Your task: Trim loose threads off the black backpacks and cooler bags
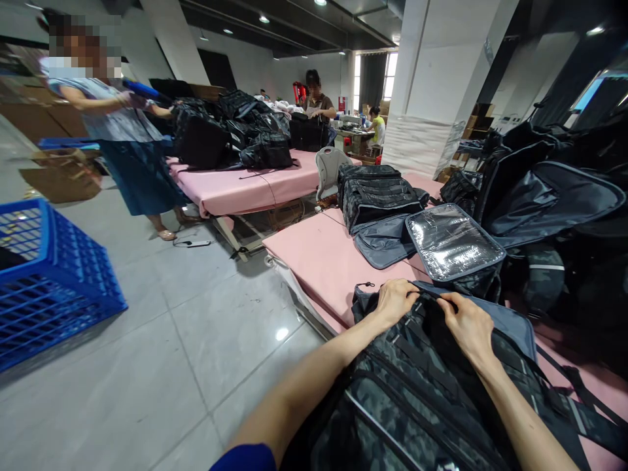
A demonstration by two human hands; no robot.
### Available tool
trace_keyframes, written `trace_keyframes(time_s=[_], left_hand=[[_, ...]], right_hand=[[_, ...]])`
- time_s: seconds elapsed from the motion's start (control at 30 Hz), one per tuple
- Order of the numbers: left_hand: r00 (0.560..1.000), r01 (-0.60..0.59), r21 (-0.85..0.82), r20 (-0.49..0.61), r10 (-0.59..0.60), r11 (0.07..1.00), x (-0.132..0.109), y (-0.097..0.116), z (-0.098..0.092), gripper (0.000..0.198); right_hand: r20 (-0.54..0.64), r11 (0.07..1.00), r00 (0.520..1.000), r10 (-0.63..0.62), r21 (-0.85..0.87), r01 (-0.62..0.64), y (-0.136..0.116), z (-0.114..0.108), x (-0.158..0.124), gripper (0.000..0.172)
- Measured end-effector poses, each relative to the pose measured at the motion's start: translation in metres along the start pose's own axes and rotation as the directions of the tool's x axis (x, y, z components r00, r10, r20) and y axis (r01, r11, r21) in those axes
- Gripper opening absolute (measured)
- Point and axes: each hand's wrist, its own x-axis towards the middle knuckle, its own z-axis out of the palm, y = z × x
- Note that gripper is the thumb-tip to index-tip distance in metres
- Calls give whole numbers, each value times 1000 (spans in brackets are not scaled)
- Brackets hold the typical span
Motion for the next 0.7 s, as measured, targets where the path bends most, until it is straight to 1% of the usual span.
trace_keyframes(time_s=[0.13,0.33,0.47,0.7], left_hand=[[984,-167,220,-18,176,961,-1,-4,2,12],[931,-344,393,20,365,853,-2,-9,2,14],[902,-400,464,45,430,790,-2,-9,1,21],[869,-463,519,107,483,718,-1,-10,0,28]], right_hand=[[29,999,1000,-10,-37,11,-3,-2,0,25],[83,998,997,-1,-56,6,-4,-3,1,23],[122,999,993,8,-52,-2,-1,-3,2,24],[167,998,985,30,-63,-20,-1,-4,4,23]])
